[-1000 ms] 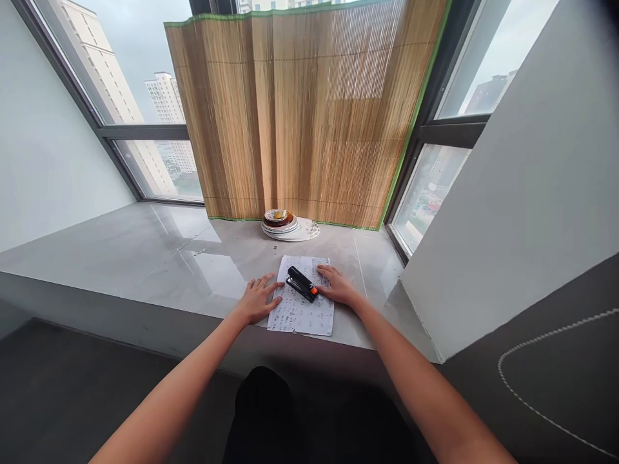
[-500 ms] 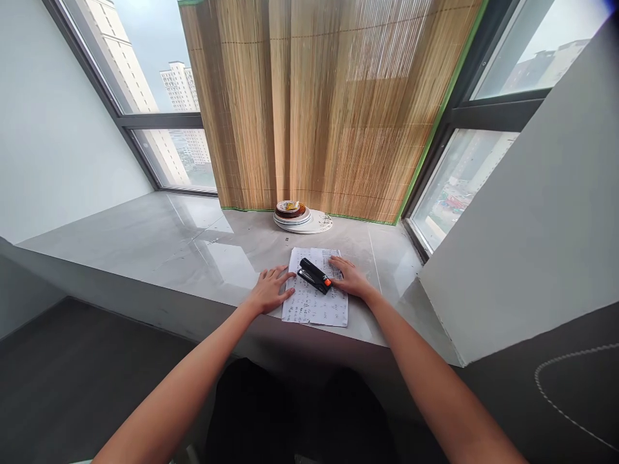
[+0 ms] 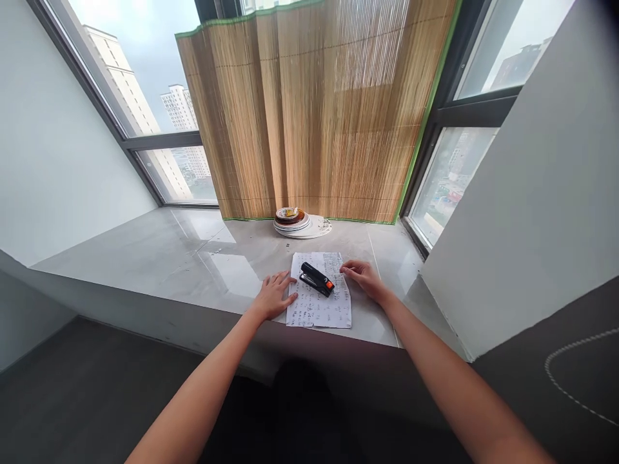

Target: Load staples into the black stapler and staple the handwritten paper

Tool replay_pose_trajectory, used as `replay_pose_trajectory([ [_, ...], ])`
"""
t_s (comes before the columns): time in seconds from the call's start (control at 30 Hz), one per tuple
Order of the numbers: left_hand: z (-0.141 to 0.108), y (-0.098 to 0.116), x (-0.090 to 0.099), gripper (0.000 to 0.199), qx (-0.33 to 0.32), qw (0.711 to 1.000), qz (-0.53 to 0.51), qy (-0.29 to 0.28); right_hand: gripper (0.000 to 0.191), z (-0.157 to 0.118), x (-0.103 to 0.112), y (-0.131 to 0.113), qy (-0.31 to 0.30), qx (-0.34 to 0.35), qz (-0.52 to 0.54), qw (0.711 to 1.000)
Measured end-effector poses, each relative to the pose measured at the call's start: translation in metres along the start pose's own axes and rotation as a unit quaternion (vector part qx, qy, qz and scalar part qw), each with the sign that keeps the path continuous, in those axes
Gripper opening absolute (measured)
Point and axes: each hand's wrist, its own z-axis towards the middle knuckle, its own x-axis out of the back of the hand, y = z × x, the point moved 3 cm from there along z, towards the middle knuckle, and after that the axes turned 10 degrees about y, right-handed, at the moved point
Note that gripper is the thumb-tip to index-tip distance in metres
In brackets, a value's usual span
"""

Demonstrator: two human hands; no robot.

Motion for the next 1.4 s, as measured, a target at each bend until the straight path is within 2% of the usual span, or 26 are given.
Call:
replay_pose_trajectory([
  [0.1, -0.002, 0.0, -0.001, 0.047, 0.014, 1.0, -0.004, -0.011, 0.038, -0.004, -0.003, -0.006, -0.021, 0.019, -0.01, 1.0],
  [0.17, -0.004, 0.001, -0.003, 0.048, 0.025, 0.999, -0.005, -0.024, 0.042, -0.01, -0.007, -0.013, -0.055, 0.042, -0.029, 0.997],
  [0.33, -0.009, 0.002, -0.006, 0.048, 0.051, 0.998, -0.004, -0.023, 0.052, -0.027, -0.02, -0.028, -0.15, 0.148, -0.073, 0.975],
  [0.43, -0.012, 0.002, -0.008, 0.048, 0.06, 0.998, -0.003, -0.01, 0.059, -0.03, -0.029, -0.027, -0.159, 0.181, -0.129, 0.962],
  [0.53, -0.013, 0.002, -0.008, 0.045, 0.06, 0.998, -0.008, -0.008, 0.046, -0.03, -0.033, -0.023, -0.143, 0.196, -0.171, 0.955],
  [0.63, -0.013, 0.003, -0.008, 0.043, 0.058, 0.998, -0.01, -0.001, 0.029, -0.026, -0.034, -0.024, -0.124, 0.191, -0.153, 0.962],
  [0.8, -0.014, 0.004, -0.007, 0.039, 0.053, 0.998, -0.011, 0.017, 0.052, -0.008, -0.051, -0.029, -0.161, 0.182, -0.207, 0.948],
  [0.87, -0.015, 0.004, -0.007, 0.04, 0.055, 0.998, -0.015, 0.018, 0.045, 0.005, -0.058, -0.031, -0.186, 0.182, -0.222, 0.94],
  [0.97, -0.016, 0.004, -0.005, 0.041, 0.059, 0.998, -0.025, 0.019, 0.033, 0.021, -0.059, -0.032, -0.236, 0.222, -0.193, 0.926],
  [1.03, -0.017, 0.005, -0.003, 0.039, 0.06, 0.998, -0.03, 0.019, 0.035, 0.029, -0.054, -0.027, -0.23, 0.234, -0.15, 0.932],
  [1.17, -0.018, 0.007, 0.0, 0.038, 0.06, 0.997, -0.039, 0.019, 0.046, 0.038, -0.047, -0.009, -0.186, 0.193, -0.042, 0.963],
  [1.33, -0.017, 0.008, 0.002, 0.036, 0.068, 0.997, -0.032, 0.017, 0.036, 0.047, -0.047, 0.005, -0.123, 0.164, 0.025, 0.978],
  [1.4, -0.017, 0.008, 0.002, 0.037, 0.075, 0.996, -0.035, 0.017, 0.038, 0.049, -0.046, 0.007, -0.109, 0.153, 0.037, 0.981],
])
